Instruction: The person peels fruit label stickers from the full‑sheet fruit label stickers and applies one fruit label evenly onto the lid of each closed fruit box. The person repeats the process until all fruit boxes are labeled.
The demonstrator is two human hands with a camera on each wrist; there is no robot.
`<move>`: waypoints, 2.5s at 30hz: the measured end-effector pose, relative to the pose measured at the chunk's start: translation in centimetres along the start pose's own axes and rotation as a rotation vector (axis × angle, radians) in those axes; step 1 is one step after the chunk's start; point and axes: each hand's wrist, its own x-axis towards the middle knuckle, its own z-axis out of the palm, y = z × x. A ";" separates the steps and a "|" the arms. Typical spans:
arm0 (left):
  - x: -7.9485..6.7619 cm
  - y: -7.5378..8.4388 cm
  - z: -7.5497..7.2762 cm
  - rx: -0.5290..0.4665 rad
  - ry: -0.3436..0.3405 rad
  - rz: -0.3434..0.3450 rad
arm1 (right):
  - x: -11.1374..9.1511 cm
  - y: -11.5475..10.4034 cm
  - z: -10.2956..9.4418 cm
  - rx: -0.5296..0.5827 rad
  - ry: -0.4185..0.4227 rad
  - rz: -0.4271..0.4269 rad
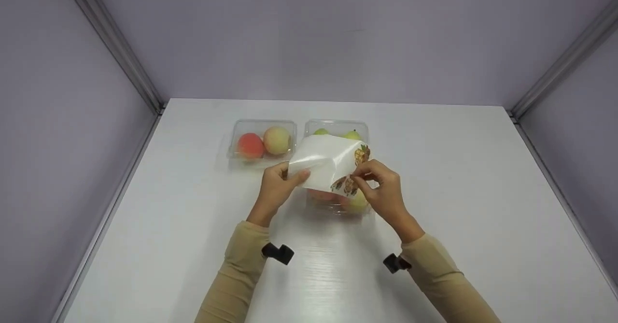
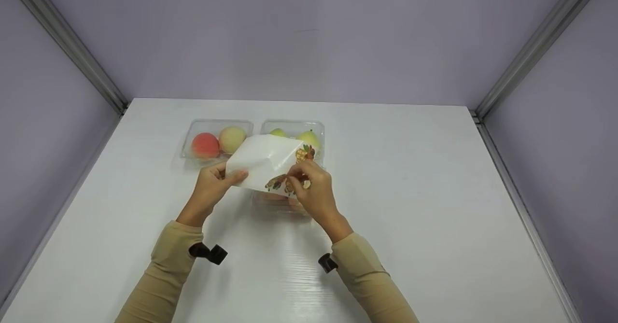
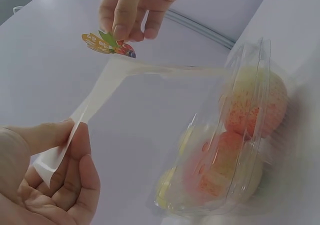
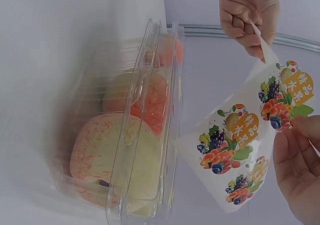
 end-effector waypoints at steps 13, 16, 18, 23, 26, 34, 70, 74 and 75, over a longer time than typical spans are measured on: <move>0.0 -1.0 -1.6 0.059 0.096 -0.024 | -0.2 0.1 0.2 0.010 -0.008 0.016; 0.1 -1.3 -2.1 0.066 0.109 -0.048 | -0.2 0.1 0.2 0.015 -0.013 0.019; 0.1 -1.5 -2.5 0.075 0.113 -0.060 | -0.2 0.2 0.2 0.014 -0.014 0.024; 0.1 -2.1 -3.6 0.093 0.115 -0.093 | -0.3 0.3 0.3 -0.009 -0.013 0.037; 0.0 -2.5 -4.2 0.112 0.115 -0.124 | -0.4 0.4 0.4 -0.019 -0.017 0.060; 0.0 -3.8 -5.9 0.158 0.129 -0.211 | -0.7 0.5 0.5 -0.013 -0.033 0.110; -1.1 -7.5 -12.4 0.214 0.129 -0.451 | -1.3 1.3 0.8 0.069 -0.054 0.218; -1.0 -7.9 -12.8 0.223 0.146 -0.481 | -1.4 1.3 0.9 0.076 -0.052 0.217; -1.0 -8.0 -12.9 0.224 0.146 -0.489 | -1.4 1.3 0.9 0.077 -0.053 0.217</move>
